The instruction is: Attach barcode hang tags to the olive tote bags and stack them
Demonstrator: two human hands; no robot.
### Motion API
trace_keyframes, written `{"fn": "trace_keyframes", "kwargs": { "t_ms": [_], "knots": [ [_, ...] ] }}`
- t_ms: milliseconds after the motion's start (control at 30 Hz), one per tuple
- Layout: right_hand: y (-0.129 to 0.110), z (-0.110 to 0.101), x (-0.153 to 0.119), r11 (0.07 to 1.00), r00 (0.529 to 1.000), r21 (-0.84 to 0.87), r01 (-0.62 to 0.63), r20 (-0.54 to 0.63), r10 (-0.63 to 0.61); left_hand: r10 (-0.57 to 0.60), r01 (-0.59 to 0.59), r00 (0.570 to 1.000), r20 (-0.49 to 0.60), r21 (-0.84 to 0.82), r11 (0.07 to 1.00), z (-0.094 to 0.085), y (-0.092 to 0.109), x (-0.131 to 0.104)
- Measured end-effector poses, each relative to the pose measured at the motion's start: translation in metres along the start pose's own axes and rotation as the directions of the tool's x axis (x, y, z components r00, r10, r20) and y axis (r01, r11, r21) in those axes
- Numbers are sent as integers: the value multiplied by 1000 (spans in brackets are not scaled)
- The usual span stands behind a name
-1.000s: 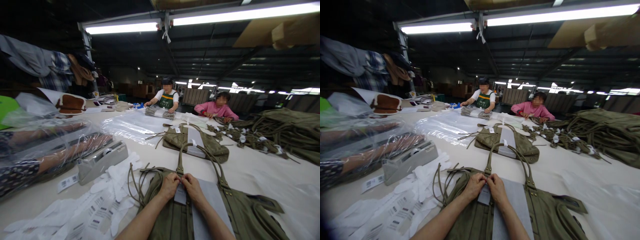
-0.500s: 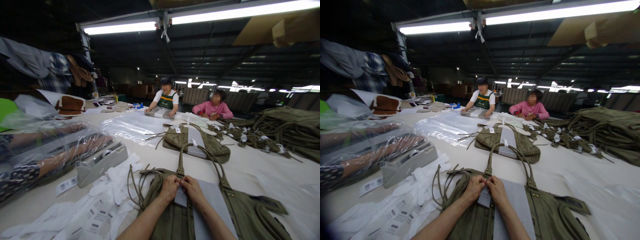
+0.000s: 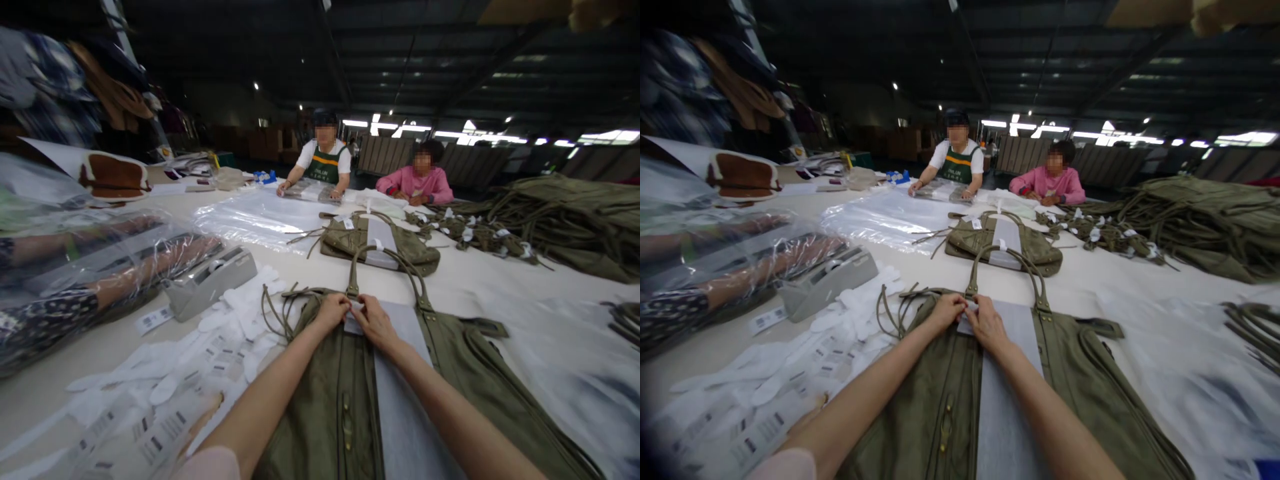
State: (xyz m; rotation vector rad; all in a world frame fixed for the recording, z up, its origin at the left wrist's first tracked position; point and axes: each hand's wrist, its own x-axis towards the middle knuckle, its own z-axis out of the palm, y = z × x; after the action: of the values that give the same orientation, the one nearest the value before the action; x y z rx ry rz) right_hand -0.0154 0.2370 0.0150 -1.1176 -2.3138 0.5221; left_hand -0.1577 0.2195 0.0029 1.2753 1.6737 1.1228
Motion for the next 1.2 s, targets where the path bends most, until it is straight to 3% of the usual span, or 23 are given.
{"fn": "trace_keyframes", "kwargs": {
  "t_ms": [67, 133, 267, 367, 500, 567, 667, 800, 900, 967, 1033, 1100, 1133, 1200],
  "knots": [
    [-10, -10, -13, 980, 986, -157, 125, 130, -105, -22, 22, 999, 25, -19, 1000, 0, -1, 1],
    [-18, -16, -23, 933, 963, -299, 201, 234, -133, -31, 31, 999, 39, -12, 999, 1, -1, 1],
    [-29, -18, -28, 849, 960, -488, 203, 269, -75, 0, -3, 999, 44, 77, 997, -5, 6, -7],
    [-39, -17, -32, 818, 947, -504, 278, 287, -145, 64, -62, 998, -5, 181, 982, -24, 12, -16],
    [-59, -10, -47, 786, 884, -438, 437, 373, -283, 173, -138, 982, -73, 345, 928, -50, 20, -27],
    [-67, -4, -51, 806, 877, -413, 424, 409, -252, 204, -182, 979, -9, 411, 893, -51, 25, -31],
    [-72, 5, -56, 836, 885, -397, 378, 421, -200, 225, -289, 956, 188, 464, 837, -34, 30, -39],
    [-74, -3, -71, 870, 891, -378, 317, 432, -137, 248, -416, 895, 372, 490, 766, -12, 11, -52],
    [-78, -36, -95, 881, 896, -323, 345, 394, -207, 367, -544, 837, 406, 549, 634, -12, -21, -48],
    [-77, -71, -118, 895, 922, -284, 345, 279, -267, 445, -629, 777, 444, 562, 537, -14, -41, -42],
    [-64, -113, -145, 933, 966, -256, 255, 117, -232, 484, -667, 743, 463, 574, 475, -16, -53, -36],
    [-36, -156, -174, 968, 996, -246, 46, -59, -63, 499, -676, 732, 464, 591, 441, -18, -58, -32],
    [-17, -175, -189, 963, 987, -251, -103, -149, 67, 500, -676, 730, 467, 600, 428, -18, -58, -30],
    [25, -204, -218, 855, 890, -280, -437, -274, 365, 487, -674, 731, 478, 619, 404, -20, -55, -25]
  ]
}}
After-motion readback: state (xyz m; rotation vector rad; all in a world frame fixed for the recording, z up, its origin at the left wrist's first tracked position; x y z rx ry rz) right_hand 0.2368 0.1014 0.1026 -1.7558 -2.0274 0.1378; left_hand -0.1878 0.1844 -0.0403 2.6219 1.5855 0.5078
